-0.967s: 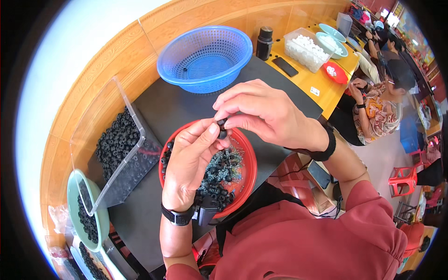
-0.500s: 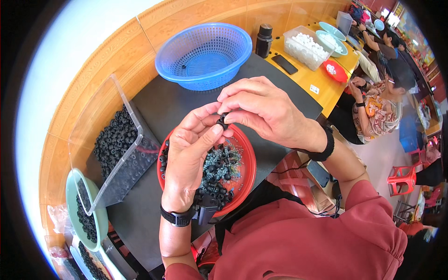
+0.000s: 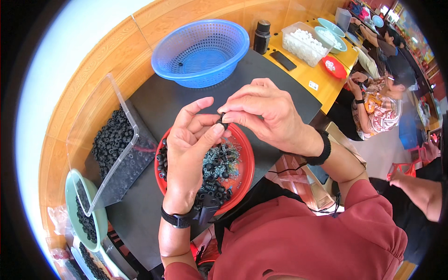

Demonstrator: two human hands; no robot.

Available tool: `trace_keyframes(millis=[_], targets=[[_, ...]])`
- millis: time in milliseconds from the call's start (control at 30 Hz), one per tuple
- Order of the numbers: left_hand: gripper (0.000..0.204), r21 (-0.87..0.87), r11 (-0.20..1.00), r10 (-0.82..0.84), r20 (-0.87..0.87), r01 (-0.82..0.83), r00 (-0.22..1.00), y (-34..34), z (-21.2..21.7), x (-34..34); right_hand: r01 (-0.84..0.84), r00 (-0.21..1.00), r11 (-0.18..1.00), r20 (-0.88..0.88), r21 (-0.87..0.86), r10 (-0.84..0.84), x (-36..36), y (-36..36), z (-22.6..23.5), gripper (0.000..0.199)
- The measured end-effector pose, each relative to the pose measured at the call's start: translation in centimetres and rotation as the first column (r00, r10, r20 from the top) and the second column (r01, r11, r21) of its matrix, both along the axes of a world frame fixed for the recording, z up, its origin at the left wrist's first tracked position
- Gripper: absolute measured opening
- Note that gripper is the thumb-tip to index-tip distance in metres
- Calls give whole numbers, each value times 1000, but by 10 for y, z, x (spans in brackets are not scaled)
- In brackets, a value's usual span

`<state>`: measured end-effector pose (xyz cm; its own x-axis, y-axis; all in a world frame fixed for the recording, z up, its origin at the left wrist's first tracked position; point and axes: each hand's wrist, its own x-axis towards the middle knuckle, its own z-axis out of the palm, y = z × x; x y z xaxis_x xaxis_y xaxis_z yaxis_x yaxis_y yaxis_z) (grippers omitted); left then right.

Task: Sorting and inspecting small black plastic ring components in a tray.

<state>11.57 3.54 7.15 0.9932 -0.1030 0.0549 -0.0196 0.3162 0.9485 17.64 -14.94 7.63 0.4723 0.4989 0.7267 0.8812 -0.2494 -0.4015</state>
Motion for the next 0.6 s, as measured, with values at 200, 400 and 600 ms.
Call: trace_keyframes(millis=[200, 400, 600], targets=[[42, 10, 1000, 25, 8, -25, 1000, -4, -1, -1, 69, 994, 998, 85, -3, -68, -8, 1, -10, 18], [42, -81, 997, 13, -54, -17, 998, -5, -8, 2, 172, 965, 982, 215, -76, -152, -19, 1, -12, 49], [40, -98, 995, 21, -64, -27, 998, -8, -12, 2, 292, 894, 956, 366, -33, -260, -15, 6, -21, 42]])
